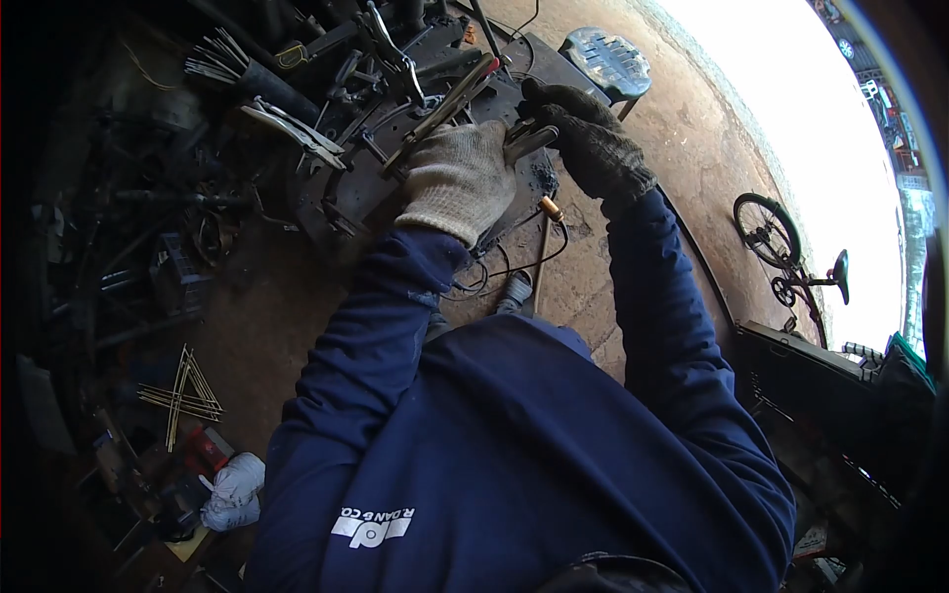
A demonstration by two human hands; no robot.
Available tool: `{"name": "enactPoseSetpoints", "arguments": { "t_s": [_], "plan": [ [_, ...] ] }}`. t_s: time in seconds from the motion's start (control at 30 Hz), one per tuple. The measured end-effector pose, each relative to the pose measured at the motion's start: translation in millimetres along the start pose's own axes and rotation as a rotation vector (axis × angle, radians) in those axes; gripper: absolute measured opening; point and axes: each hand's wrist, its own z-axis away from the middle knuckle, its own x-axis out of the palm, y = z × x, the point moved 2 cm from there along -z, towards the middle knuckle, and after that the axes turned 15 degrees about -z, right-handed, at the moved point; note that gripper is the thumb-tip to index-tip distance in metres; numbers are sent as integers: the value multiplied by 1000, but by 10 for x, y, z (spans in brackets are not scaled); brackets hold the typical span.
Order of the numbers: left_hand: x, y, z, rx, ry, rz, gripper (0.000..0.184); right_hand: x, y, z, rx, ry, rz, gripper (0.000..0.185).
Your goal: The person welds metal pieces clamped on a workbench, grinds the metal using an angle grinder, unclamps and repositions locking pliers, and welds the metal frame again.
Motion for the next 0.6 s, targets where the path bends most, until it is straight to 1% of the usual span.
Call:
{"name": "enactPoseSetpoints", "arguments": {
  "t_s": [0.03,0.07,0.13,0.17,0.23,0.27,0.33,0.37,0.43,0.47,0.53,0.6],
  "plan": [
    [5,-2,-3,-4,1,1,27,37,26,32,0,44,-143,53],
    [9,3,-4,-4,-1,1,27,60,86,63,2,45,-144,53],
    [-7,13,-10,-26,-38,-51,26,142,191,107,-93,-15,-403,68],
    [-15,16,-9,-26,-41,-51,26,174,243,109,-91,-13,-404,68],
    [-12,20,-2,-59,-56,-42,26,310,244,124,-289,156,9,76],
    [20,23,-10,-55,-58,-44,26,399,232,112,-290,160,9,76],
    [73,27,-45,-30,-12,-68,24,535,141,77,-173,404,114,63],
    [98,36,-70,-30,-9,-69,24,513,151,52,-175,403,114,63],
    [91,45,-71,-57,1,-173,32,493,191,-20,-198,384,-4,49],
    [99,43,-55,-62,-5,-172,32,456,207,2,-190,382,-5,49],
    [47,47,-24,-49,-28,-141,32,505,91,43,-48,365,106,57],
    [104,2,-23,-36,-31,-159,29,531,87,86,-6,393,104,58]
  ]
}}
